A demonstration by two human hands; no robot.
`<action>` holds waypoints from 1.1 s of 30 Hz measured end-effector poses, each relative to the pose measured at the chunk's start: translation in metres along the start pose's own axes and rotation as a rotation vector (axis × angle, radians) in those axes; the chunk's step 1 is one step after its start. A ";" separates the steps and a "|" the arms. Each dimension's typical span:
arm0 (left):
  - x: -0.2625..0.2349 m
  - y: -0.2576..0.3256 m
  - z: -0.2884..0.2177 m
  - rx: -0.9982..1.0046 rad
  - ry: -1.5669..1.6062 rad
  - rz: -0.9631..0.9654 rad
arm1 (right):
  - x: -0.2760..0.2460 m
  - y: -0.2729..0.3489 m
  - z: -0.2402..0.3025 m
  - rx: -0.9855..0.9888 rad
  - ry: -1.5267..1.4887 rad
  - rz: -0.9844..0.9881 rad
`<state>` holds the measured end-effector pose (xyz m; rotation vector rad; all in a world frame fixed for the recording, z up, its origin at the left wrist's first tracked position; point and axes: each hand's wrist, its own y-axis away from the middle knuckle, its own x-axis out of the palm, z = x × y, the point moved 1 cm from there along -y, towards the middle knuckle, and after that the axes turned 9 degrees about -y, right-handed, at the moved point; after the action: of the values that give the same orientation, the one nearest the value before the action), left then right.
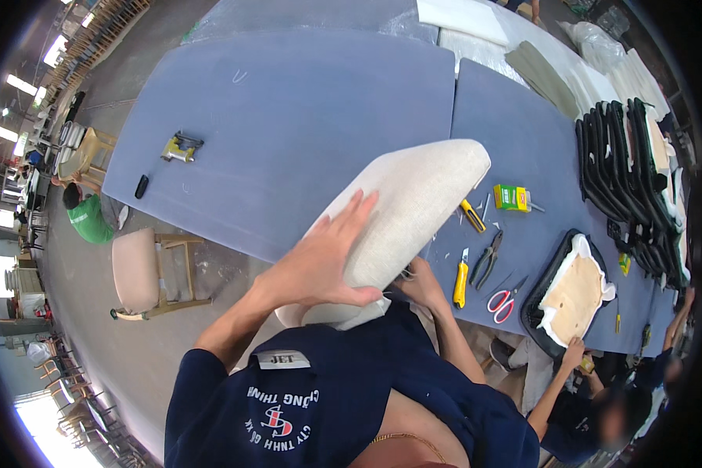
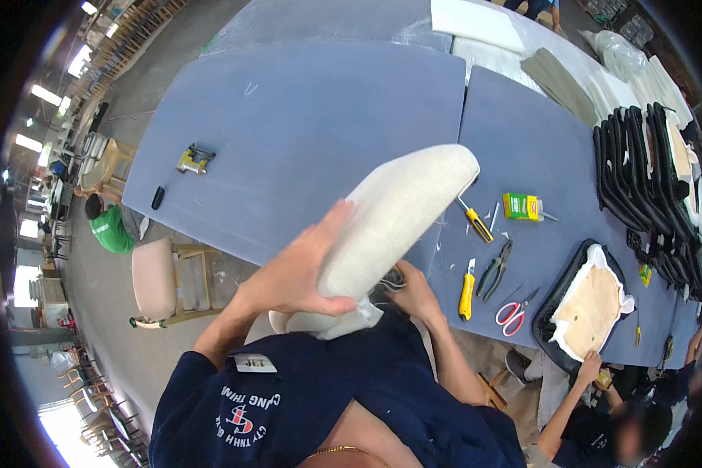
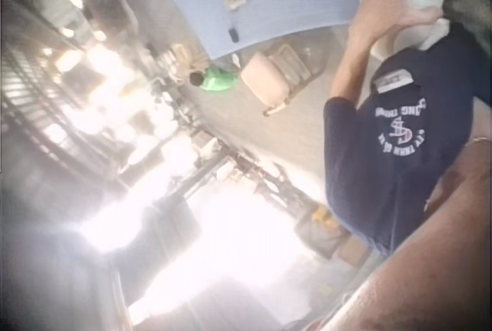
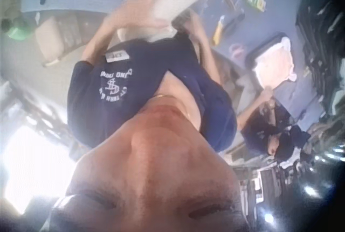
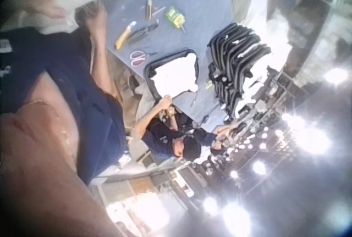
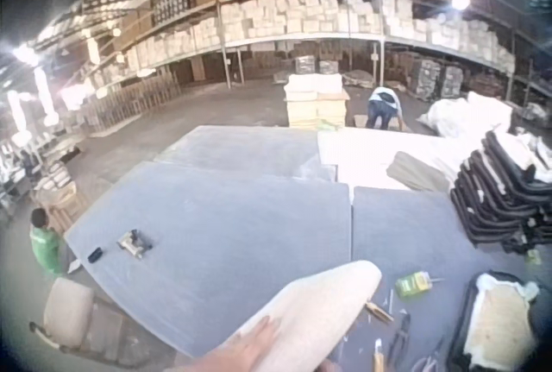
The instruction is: The person staples a white fabric cover onto a curved chair seat using a yellow pneumatic staple gun. They repeatedly pull the fabric taut, staple along the edges, and rotate the seat to work around the perimeter. The finished seat is then placed onto a chair frame.
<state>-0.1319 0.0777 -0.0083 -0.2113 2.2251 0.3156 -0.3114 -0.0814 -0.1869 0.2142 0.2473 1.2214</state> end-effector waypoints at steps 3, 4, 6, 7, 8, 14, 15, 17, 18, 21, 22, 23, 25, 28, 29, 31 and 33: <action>-0.006 0.010 0.008 -0.027 0.077 -0.156 | -0.001 -0.010 -0.072 0.020 0.073 -0.050; -0.009 0.014 0.011 -0.064 0.127 -0.216 | 0.000 -0.015 -0.071 -0.016 0.120 -0.065; -0.021 0.026 0.016 -0.092 0.074 -0.326 | 0.001 -0.025 -0.088 -0.028 0.205 -0.069; -0.026 0.031 0.025 -0.080 -0.032 -0.386 | 0.002 -0.031 -0.102 -0.055 0.255 -0.107; -0.029 0.037 0.030 -0.077 -0.139 -0.446 | 0.002 -0.033 -0.113 -0.084 0.303 -0.139; -0.036 0.055 0.056 -0.132 -0.444 -0.699 | -0.014 -0.045 -0.089 0.058 0.357 0.032; -0.037 0.057 0.058 -0.125 -0.461 -0.708 | -0.019 -0.047 -0.087 0.086 0.372 0.072; -0.028 0.061 0.056 -0.113 -0.479 -0.715 | -0.026 -0.053 -0.048 0.320 0.359 0.221; -0.027 0.056 0.053 -0.087 -0.470 -0.709 | -0.040 -0.058 -0.056 0.192 0.189 0.225; -0.018 0.051 0.043 -0.029 -0.455 -0.711 | -0.062 -0.069 -0.014 -0.115 -0.120 0.084; -0.013 0.053 0.044 0.006 -0.442 -0.722 | -0.065 -0.070 0.013 -0.200 -0.209 0.018; -0.011 0.053 0.047 0.048 -0.435 -0.734 | -0.070 -0.075 0.041 -0.297 -0.299 -0.052; -0.011 0.061 0.055 0.144 -0.381 -0.724 | -0.080 -0.080 0.095 -0.407 -0.266 -0.182; 0.003 0.086 0.061 0.115 -0.160 -0.796 | -0.090 -0.089 0.139 -0.536 -0.312 -0.297; 0.010 0.097 0.061 0.072 -0.073 -0.837 | -0.090 -0.090 0.147 -0.541 -0.333 -0.299; 0.047 0.122 0.078 0.081 -0.270 -0.911 | -0.082 -0.097 0.157 -0.552 -0.377 -0.284; 0.082 0.137 0.088 -0.059 -0.069 -0.984 | -0.075 -0.115 0.139 -0.557 -0.468 -0.244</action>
<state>-0.1526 0.2308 -0.1052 -1.2359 1.7860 -0.1542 -0.1903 -0.1946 -0.0826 -0.0204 -0.4603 0.9242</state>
